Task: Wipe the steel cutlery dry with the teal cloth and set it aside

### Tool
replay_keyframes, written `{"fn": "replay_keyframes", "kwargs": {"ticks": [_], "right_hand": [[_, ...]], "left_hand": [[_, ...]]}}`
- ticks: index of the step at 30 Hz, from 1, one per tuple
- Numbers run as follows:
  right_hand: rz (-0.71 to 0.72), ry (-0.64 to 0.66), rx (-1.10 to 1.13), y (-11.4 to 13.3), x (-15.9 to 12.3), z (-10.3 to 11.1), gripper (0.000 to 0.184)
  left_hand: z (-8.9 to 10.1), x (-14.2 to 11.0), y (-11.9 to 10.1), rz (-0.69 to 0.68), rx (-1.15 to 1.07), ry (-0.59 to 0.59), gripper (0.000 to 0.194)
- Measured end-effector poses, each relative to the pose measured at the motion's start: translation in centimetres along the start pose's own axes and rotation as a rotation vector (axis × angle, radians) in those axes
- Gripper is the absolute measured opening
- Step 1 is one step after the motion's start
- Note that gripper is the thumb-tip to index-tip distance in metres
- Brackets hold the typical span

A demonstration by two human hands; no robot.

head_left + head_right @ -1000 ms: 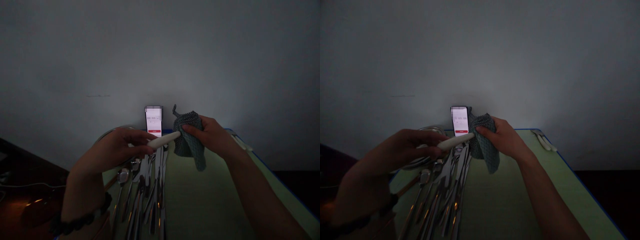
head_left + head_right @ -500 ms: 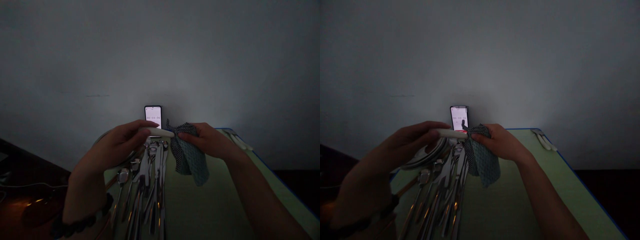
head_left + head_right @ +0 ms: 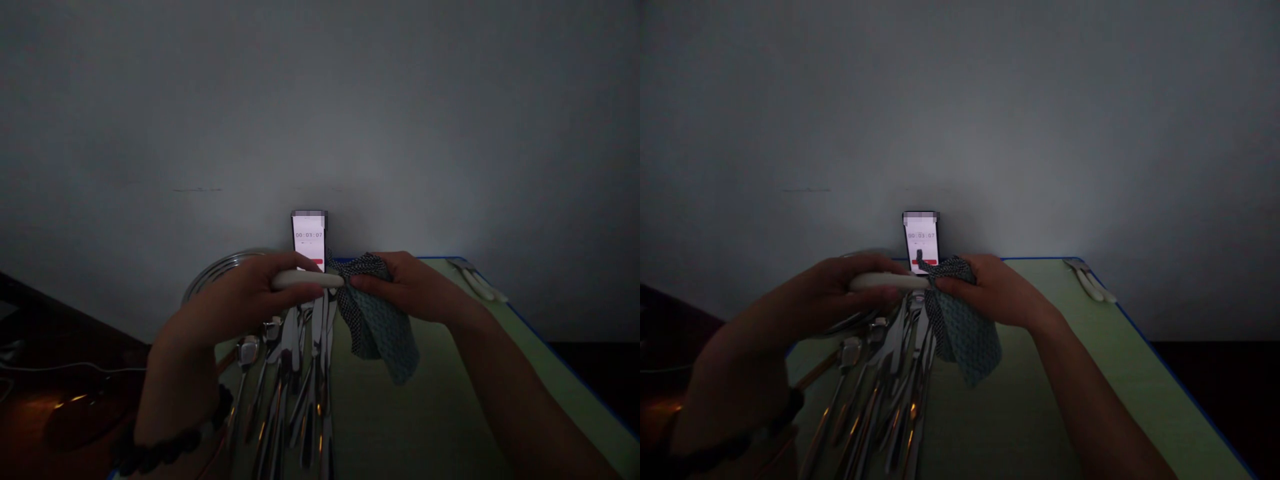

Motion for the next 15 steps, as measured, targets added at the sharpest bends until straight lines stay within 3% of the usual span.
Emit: {"fn": "replay_keyframes", "kwargs": {"ticks": [4,10,15], "right_hand": [[0.011,0.024,0.007,0.1,-0.02,-0.13,0.019],[0.074,-0.069,0.014,0.24,-0.13,0.06,0.011],[0.117,-0.09,0.001,0.4,-0.06,0.07,0.014]], "left_hand": [[-0.04,0.3,-0.08,-0.034,0.045,0.017,0.035],[0.09,0.06,0.03,-0.05,0.053,-0.027,0.036],[-0.05,-0.03,0.38,-0.02,0.058,0.063,0.035]]}}
Point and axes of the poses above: each hand's wrist, its own x-axis towards the middle knuckle, its own z-axis out of the back of the hand, y = z × x, the point moved 1 cm from there along x, towards the middle knuckle, and after that the axes turned 8 degrees about z, right-handed, at the moved point
